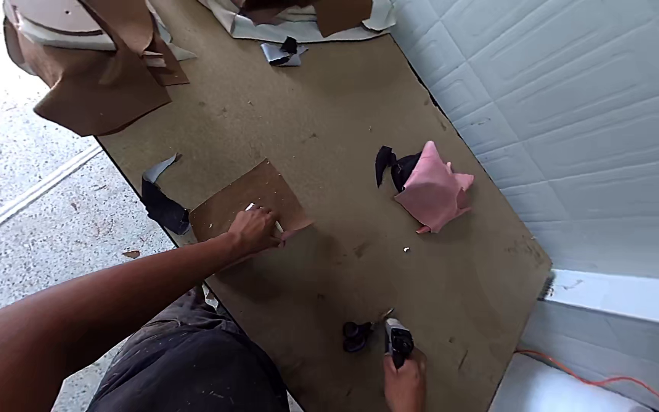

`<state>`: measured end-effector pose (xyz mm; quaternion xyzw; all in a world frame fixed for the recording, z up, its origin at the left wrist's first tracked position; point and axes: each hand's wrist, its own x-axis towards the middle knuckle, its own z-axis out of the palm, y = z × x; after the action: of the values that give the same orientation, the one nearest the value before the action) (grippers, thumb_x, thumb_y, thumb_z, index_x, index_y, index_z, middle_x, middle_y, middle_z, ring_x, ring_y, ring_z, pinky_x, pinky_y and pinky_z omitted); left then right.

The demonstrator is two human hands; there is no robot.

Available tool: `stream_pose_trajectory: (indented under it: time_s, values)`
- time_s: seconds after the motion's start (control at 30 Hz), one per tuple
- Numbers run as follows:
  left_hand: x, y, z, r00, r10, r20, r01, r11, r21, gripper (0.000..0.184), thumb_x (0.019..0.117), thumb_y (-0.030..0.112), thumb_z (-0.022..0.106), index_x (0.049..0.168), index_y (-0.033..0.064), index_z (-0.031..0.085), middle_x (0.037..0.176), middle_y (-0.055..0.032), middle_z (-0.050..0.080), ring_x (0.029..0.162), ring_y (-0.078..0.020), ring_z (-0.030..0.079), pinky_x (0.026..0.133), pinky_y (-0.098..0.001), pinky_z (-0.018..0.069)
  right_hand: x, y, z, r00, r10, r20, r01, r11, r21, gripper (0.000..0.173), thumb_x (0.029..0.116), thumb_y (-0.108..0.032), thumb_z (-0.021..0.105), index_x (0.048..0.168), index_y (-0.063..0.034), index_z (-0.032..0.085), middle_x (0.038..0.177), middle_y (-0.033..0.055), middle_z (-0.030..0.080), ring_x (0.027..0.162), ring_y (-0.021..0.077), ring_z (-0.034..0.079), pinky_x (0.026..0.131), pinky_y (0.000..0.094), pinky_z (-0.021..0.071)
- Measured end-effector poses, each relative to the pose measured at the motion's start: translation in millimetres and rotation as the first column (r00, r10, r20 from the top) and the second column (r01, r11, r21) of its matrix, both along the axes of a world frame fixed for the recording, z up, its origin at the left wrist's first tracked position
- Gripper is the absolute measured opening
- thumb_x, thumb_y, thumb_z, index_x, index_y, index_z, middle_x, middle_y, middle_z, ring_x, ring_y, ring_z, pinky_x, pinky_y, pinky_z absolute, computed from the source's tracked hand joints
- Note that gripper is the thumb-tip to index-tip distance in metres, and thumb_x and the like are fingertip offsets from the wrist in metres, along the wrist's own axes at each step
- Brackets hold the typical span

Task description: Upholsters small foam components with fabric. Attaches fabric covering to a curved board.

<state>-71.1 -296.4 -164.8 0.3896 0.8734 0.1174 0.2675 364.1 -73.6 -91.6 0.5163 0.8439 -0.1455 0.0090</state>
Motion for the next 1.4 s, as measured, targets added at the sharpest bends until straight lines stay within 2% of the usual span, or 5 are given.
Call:
stream_pose_trajectory:
  time_s: [0.27, 0.6, 0.93, 1.17, 1.4]
  values:
    - [10.2, 23.8, 9.8, 0.991, -0.062, -0.121, 0.035, 0.976, -0.214, 0.078, 0.0620, 0.071, 0.078, 0.121, 0.0218, 0.066, 0.116, -0.0070, 0.070, 0.110, -0.0322, 0.067, 0.082, -0.0574, 0.0571, 78.0, -0.6, -68.2, 0.988, -0.103, -0.116, 0.110, 0.992, 0.062, 0.062, 0.0867, -0.019, 0.073, 0.142, 0.0010, 0.057, 0.147, 0.0294, 0.049, 0.135, 0.0471, 0.048, 0.111, 0.0629, 0.0413]
    - [-33.1, -19.9, 61.7, 0.959, 0.279, -0.041, -0.282, 0.945, -0.165, 0.051, 0.0832, 0.040, 0.075, 0.124, 0.0125, 0.061, 0.097, -0.0166, 0.072, 0.091, -0.0397, 0.071, 0.077, -0.0669, 0.0552, -149.2, -69.0, -34.4, 0.653, -0.058, -0.755, -0.293, 0.900, -0.322, 0.029, 0.0957, -0.019, 0.064, 0.120, -0.0033, 0.071, 0.133, 0.0113, 0.063, 0.120, 0.0213, 0.064, 0.094, 0.0395, 0.0611]
    - [-10.3, 27.0, 84.8, 0.303, 0.149, 0.941, -0.639, 0.765, 0.085, 0.034, 0.0907, 0.020, 0.069, 0.119, 0.0013, 0.065, 0.101, -0.0178, 0.074, 0.087, -0.0274, 0.074, 0.077, -0.0463, 0.0623, -269.8, -21.6, -41.2, 0.648, -0.505, -0.570, -0.495, 0.290, -0.819, 0.061, 0.0969, -0.050, 0.067, 0.148, -0.0207, 0.051, 0.133, 0.0101, 0.065, 0.118, 0.0269, 0.066, 0.099, 0.0507, 0.0563]
    - [-17.3, 153.2, 58.2, 0.333, -0.016, 0.943, -0.503, 0.843, 0.192, 0.032, 0.1022, 0.020, 0.060, 0.130, 0.0052, 0.063, 0.112, -0.0125, 0.073, 0.099, -0.0242, 0.073, 0.086, -0.0431, 0.0614, -247.6, 112.6, 4.4, 0.604, -0.405, -0.686, -0.245, 0.726, -0.643, 0.048, 0.0888, -0.028, 0.080, 0.126, -0.0055, 0.061, 0.104, 0.0127, 0.073, 0.090, 0.0250, 0.073, 0.079, 0.0483, 0.0638]
    - [-47.0, 164.3, 10.4, 0.613, 0.031, 0.789, -0.406, 0.870, 0.281, 0.028, 0.1013, 0.023, 0.065, 0.127, 0.0130, 0.068, 0.108, -0.0014, 0.078, 0.097, -0.0144, 0.075, 0.089, -0.0387, 0.0625, -285.7, 355.6, 76.1, 0.551, 0.232, -0.802, 0.039, 0.952, 0.302, 0.075, 0.0846, -0.015, 0.080, 0.145, 0.0070, 0.041, 0.138, 0.0152, 0.057, 0.129, 0.0178, 0.057, 0.110, 0.0349, 0.0501]
